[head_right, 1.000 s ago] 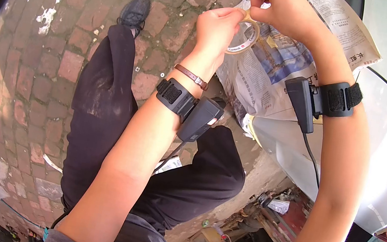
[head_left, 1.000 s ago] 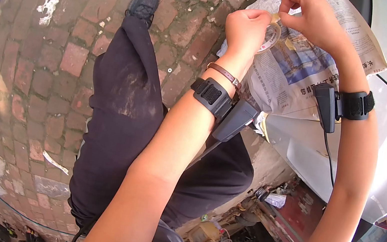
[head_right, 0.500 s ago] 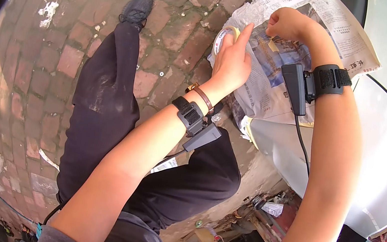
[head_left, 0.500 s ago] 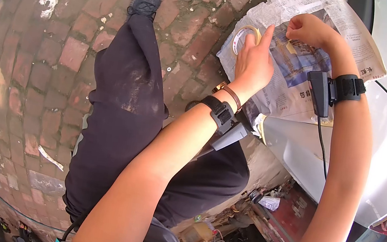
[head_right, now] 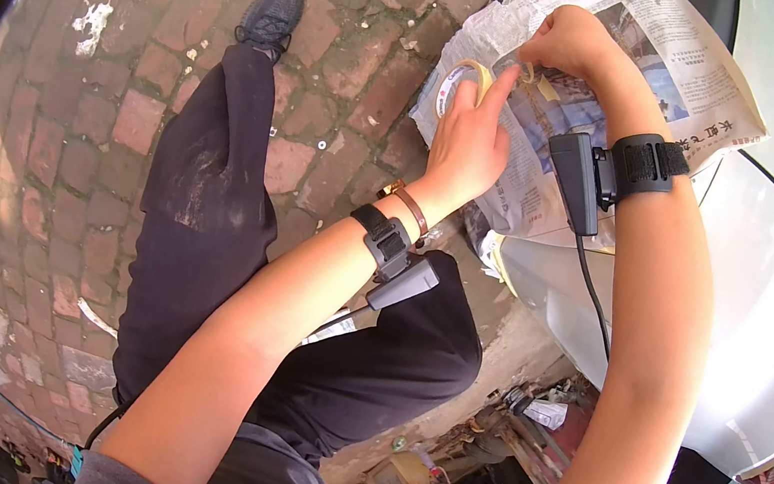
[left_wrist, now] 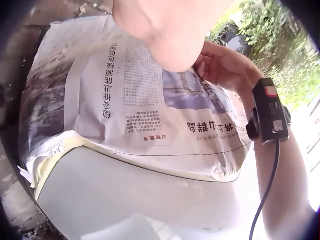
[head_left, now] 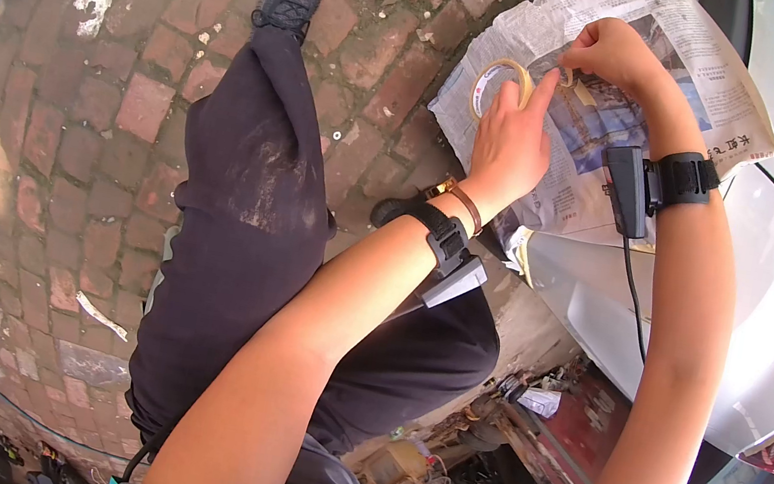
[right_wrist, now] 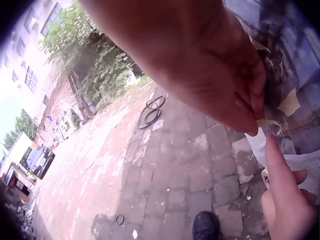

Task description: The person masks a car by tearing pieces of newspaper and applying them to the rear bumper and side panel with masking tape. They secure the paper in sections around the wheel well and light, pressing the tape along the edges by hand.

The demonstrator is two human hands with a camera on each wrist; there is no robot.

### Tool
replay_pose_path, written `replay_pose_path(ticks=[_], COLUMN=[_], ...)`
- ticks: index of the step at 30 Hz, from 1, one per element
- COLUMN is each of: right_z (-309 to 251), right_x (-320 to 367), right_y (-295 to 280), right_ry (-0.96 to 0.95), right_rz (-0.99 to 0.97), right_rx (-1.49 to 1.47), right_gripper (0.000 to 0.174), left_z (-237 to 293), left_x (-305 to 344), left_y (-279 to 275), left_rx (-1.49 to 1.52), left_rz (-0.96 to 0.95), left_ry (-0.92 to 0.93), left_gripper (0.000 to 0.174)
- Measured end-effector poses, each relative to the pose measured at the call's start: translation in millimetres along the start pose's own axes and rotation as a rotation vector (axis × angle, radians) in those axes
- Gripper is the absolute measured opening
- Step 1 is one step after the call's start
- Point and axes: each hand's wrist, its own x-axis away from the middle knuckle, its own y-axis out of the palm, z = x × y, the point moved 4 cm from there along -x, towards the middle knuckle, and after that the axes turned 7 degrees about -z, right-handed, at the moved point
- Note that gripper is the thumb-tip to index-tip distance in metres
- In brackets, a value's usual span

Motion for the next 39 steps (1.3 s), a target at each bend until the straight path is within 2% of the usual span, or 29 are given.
replay_pose_path(ticks=[2, 4, 8, 15, 19, 20, 22, 25, 29, 31, 39], right_z=[0.8, 12.5, 28.8, 25.2, 20.7, 20.1, 21.2, 20.6, 17.1, 12.2, 12.5], right_x=[-2.3, -8.1, -12.8, -18.5, -18.6, -18.7, -18.5, -14.4, -14.4, -13.2, -11.9], right_y=[0.5, 5.0, 5.9, 5.1, 2.5, 2.2, 7.6, 9.8, 12.0, 11.0, 11.1], right_ry=[0.0, 0.083, 0.054, 0.1, 0.109, 0.108, 0.114, 0.144, 0.165, 0.196, 0.24], right_rz=[-0.005, -0.007, 0.055, 0.106, 0.176, 0.177, 0.039, 0.025, 0.062, 0.109, 0.063], right_rx=[0.004, -0.139, -0.142, 0.155, 0.295, 0.295, 0.022, -0.021, 0.131, 0.3, 0.196], right_gripper=[0.019, 0.018, 0.019, 0.017, 0.016, 0.016, 0.015, 0.015, 0.013, 0.012, 0.013], left_z=[-1.1, 0.7, 4.3, 4.9, 8.5, 7.0, 7.6, 6.8, 5.9, 6.4, 4.1], left_x=[1.6, 0.3, -4.6, -10.8, -11.1, -11.7, -12.0, -11.6, -13.9, -14.8, -7.4], left_y=[2.3, -0.3, 0.8, 8.0, 9.2, 9.6, 7.3, 6.9, 11.7, 13.0, 15.9], left_rx=[0.021, 0.039, 0.045, -0.071, -0.076, -0.049, -0.021, -0.017, -0.028, -0.026, -0.002], left_rz=[0.015, 0.032, 0.041, -0.014, -0.021, 0.035, 0.091, 0.107, 0.024, 0.007, 0.018], left_ry=[0.006, 0.011, 0.052, 0.137, 0.116, 0.1, 0.084, 0.079, 0.118, 0.121, 0.129], left_gripper=[0.069, 0.069, 0.064, 0.055, 0.055, 0.056, 0.058, 0.062, 0.065, 0.066, 0.065])
